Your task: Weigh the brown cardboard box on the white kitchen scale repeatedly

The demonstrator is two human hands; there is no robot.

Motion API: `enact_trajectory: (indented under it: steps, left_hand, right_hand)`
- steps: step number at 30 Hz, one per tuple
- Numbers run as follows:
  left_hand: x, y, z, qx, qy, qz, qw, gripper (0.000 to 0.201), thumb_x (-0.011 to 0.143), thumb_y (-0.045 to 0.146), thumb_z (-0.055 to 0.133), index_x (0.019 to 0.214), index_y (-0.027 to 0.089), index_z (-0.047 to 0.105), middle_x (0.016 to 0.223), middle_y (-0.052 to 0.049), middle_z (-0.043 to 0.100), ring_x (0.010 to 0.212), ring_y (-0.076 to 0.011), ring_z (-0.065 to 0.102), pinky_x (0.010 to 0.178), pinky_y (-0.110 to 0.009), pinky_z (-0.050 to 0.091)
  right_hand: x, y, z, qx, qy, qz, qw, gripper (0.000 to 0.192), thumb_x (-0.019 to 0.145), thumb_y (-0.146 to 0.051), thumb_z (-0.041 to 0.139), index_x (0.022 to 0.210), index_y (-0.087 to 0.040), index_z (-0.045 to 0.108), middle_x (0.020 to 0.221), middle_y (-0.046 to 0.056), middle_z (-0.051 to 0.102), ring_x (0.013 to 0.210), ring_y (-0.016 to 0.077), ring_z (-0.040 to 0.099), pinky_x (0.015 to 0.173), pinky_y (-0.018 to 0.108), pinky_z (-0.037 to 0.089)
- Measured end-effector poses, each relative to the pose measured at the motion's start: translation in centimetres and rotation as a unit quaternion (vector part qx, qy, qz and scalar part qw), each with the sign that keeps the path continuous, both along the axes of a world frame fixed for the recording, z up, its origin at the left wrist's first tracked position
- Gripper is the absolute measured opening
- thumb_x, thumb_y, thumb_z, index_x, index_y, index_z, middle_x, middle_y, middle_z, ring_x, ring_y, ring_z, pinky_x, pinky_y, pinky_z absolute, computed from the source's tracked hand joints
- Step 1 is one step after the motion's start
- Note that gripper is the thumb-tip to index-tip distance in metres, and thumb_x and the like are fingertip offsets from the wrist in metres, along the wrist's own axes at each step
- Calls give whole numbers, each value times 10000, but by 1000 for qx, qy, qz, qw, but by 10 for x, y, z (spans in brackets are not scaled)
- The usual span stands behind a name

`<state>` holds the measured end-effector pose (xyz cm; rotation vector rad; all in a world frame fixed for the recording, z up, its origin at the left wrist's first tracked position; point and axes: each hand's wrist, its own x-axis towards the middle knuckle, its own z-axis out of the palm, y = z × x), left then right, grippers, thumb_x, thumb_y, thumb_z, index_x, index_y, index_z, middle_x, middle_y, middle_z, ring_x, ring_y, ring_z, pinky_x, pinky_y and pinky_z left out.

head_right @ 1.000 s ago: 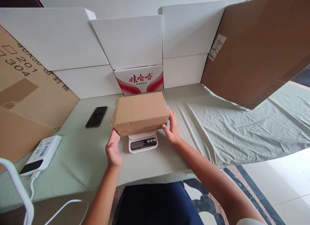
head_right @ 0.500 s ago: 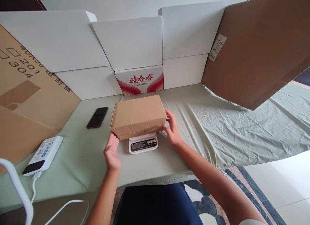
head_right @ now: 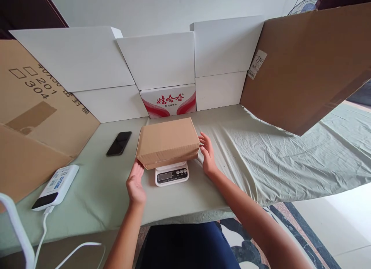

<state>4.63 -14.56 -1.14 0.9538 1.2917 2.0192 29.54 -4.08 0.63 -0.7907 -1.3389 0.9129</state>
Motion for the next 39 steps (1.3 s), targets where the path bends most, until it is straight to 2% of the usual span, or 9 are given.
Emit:
enact_trajectory:
  steps: [6, 11, 14, 17, 20, 23, 28, 33, 39]
  left_hand:
    - [1, 0, -2, -25, -3, -11, 1000, 664, 823, 473, 511, 1388, 157, 659, 1452, -141, 619, 1418, -350, 509, 1197, -487, 385]
    - [-2, 7, 7, -22, -12, -34, 999, 648, 805, 471, 530, 1346, 151, 687, 1427, -149, 640, 1396, -352, 535, 1183, -487, 401]
    - [-11, 34, 25, 14, -10, -52, 998, 631, 808, 472, 528, 1329, 157, 693, 1433, -153, 637, 1416, -342, 515, 1191, -480, 385]
    - [-22, 78, 38, 17, -25, -62, 998, 596, 804, 441, 501, 1296, 171, 702, 1451, -148, 624, 1421, -312, 516, 1196, -455, 375]
    - [-31, 118, 34, -24, -61, -56, 996, 561, 805, 399, 459, 1249, 165, 710, 1452, -166, 618, 1402, -296, 540, 1185, -449, 382]
    - [-36, 137, 20, -60, -84, -52, 993, 526, 818, 345, 435, 1237, 184, 708, 1428, -150, 640, 1388, -264, 556, 1185, -428, 375]
    - [-39, 140, 5, -68, -84, -49, 993, 525, 862, 348, 383, 1242, 195, 711, 1404, -149, 657, 1381, -265, 563, 1178, -436, 379]
    - [-48, 142, 2, -90, -68, -39, 993, 609, 872, 462, 385, 1338, 180, 659, 1504, -170, 570, 1436, -267, 503, 1188, -416, 363]
    - [-89, 132, 5, -49, -49, 27, 997, 710, 903, 573, 289, 1428, 201, 588, 1612, -145, 446, 1505, -249, 403, 1204, -371, 339]
  right_hand:
    - [-1, -4, -1, 23, -37, 31, 999, 563, 971, -609, 452, 1467, -343, 467, 1485, 59, 554, 1405, 328, 490, 1138, 527, 447]
    - [-5, -1, 6, 40, -73, 25, 996, 658, 962, -649, 454, 1551, -373, 358, 1650, 25, 379, 1512, 340, 377, 1232, 555, 353]
    - [-14, 19, 19, 63, -61, 20, 996, 737, 957, -643, 470, 1603, -369, 247, 1700, 5, 288, 1571, 319, 280, 1288, 532, 270]
    - [-28, 55, 26, 94, -54, 9, 994, 748, 964, -611, 467, 1617, -364, 197, 1719, -18, 234, 1596, 288, 224, 1314, 502, 221]
    - [-42, 88, 18, 103, -76, -12, 992, 746, 969, -614, 430, 1614, -315, 208, 1709, 13, 256, 1595, 280, 224, 1321, 506, 193]
    - [-50, 104, 3, 83, -90, -28, 992, 751, 965, -614, 433, 1599, -257, 247, 1691, 56, 295, 1586, 280, 243, 1323, 491, 180]
    - [-55, 105, -4, 55, -88, -19, 994, 750, 943, -613, 478, 1568, -233, 312, 1675, 71, 334, 1583, 283, 243, 1325, 482, 165]
    - [-53, 109, -2, 1, -74, 12, 997, 738, 936, -608, 463, 1574, -276, 299, 1653, 63, 369, 1541, 265, 331, 1284, 502, 274]
    - [-21, 127, -19, -56, -29, -62, 996, 704, 928, -578, 399, 1587, -462, 179, 1601, 8, 378, 1503, 232, 365, 1209, 569, 364]
